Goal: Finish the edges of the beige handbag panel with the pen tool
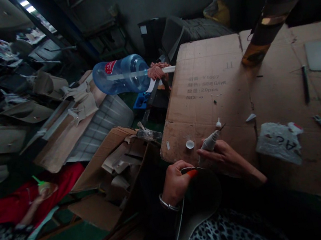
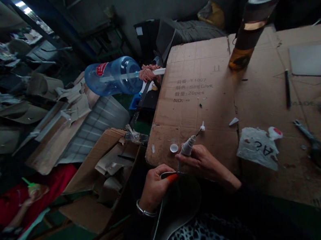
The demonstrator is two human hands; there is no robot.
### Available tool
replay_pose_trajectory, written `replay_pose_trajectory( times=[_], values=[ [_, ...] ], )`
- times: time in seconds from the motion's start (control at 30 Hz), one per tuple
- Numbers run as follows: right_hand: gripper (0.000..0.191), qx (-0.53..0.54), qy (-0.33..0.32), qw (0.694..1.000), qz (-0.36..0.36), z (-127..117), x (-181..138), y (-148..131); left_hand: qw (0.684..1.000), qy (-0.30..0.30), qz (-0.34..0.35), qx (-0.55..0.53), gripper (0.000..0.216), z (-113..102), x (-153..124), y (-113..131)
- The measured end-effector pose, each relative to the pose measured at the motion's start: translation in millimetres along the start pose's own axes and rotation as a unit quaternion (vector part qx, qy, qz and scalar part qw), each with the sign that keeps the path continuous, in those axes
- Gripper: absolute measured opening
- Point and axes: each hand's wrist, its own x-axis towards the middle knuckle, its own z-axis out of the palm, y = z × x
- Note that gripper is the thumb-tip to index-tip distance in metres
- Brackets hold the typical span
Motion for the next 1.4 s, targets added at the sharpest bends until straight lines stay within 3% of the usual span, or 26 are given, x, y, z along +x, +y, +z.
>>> replay_pose_trajectory(
  times=[0.17, 0.23, 0.43, 0.57, 0.73, 0.93, 1.27, 1.4],
  values=[
    [0.042, 0.023, -0.058, 0.998, 0.03, 2.7, 6.4, -6.0, 0.999, -0.003, -0.029, -0.04, 0.005, 5.4, -0.8, -3.1],
    [0.04, 0.042, -0.049, 0.997, 0.03, 2.2, 7.1, -8.2, 0.998, 0.011, -0.038, -0.055, 0.005, 5.4, -1.9, -3.0],
    [0.033, 0.084, 0.15, 0.985, 0.019, -2.8, 0.3, 0.9, 0.993, 0.058, -0.059, -0.089, 0.009, -2.2, -6.4, -6.1],
    [0.027, 0.034, 0.205, 0.978, -0.016, -0.1, -4.2, 8.2, 0.986, 0.08, -0.101, -0.104, 0.016, -10.5, -8.6, -3.4],
    [0.017, -0.046, 0.191, 0.977, -0.078, 4.1, -2.2, 12.3, 0.978, 0.104, -0.093, -0.156, 0.037, -18.2, -9.7, -1.1],
    [0.014, -0.102, 0.162, 0.978, -0.086, 6.1, 2.8, 22.1, 0.981, 0.109, -0.093, -0.133, 0.02, -21.8, -7.9, -10.1],
    [0.017, -0.073, 0.157, 0.983, -0.055, 3.4, 1.7, 24.1, 0.979, 0.099, -0.107, -0.144, 0.022, -23.1, -4.6, -10.4],
    [0.017, 0.007, 0.178, 0.983, -0.046, 2.9, -0.5, 19.6, 0.981, 0.091, -0.108, -0.135, 0.022, -24.0, -2.7, -9.2]
  ],
)
